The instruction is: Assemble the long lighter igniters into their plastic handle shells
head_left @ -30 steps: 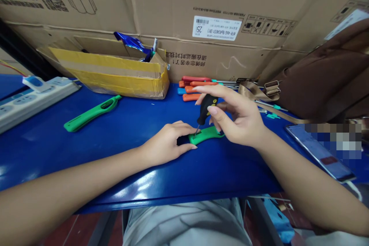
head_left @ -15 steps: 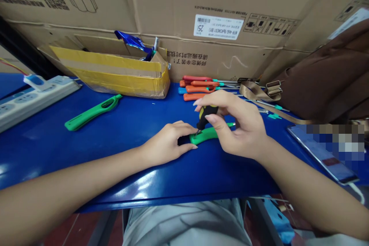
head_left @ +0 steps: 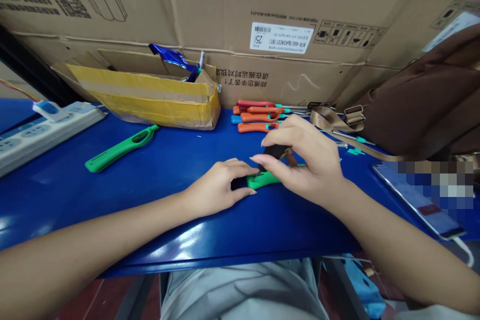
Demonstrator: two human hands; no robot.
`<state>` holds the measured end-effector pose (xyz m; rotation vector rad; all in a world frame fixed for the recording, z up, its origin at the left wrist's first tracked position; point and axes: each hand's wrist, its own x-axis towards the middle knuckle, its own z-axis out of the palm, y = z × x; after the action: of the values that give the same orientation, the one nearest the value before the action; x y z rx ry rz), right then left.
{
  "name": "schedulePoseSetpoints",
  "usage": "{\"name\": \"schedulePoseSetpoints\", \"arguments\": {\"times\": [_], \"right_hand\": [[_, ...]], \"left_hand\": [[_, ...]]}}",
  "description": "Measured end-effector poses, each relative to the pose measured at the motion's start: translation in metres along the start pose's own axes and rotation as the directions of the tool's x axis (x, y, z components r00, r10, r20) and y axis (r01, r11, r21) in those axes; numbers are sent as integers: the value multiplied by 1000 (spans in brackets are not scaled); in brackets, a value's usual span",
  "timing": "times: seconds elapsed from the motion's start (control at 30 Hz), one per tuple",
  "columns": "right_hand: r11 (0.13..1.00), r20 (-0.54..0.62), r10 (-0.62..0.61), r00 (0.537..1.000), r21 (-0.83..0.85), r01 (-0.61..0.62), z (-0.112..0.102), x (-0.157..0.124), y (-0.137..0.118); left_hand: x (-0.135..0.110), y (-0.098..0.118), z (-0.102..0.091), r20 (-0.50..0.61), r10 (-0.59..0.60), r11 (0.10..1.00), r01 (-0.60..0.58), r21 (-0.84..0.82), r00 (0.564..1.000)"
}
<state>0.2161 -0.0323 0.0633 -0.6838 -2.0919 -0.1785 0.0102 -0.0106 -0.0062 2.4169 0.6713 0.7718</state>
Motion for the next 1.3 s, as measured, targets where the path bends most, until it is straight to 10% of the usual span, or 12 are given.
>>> {"name": "schedulePoseSetpoints", "arguments": {"times": [0.3,0.67,0.93,1.1,1.3], "right_hand": [[963,223,104,969,223,-155,-6,-2,5],[987,77,25,997,155,-37,5,-3,-1],[788,-133,473,871,507,-350,-10,9,26],[609,215,622,753,471,-638,-17,-9,79],[776,412,528,743,122,-619,-11,-45,113]], "left_hand": [[-1,-3,2,-9,-10,1000,10,28,1000],[-3,0,6,-5,-29,998,29,63,1000],[-4,7,-17,106,-124,988,113,101,987],[-6,9,-37,98,-204,936,165,310,974],[-4,8,-34,84,-227,905,178,386,970]]}}
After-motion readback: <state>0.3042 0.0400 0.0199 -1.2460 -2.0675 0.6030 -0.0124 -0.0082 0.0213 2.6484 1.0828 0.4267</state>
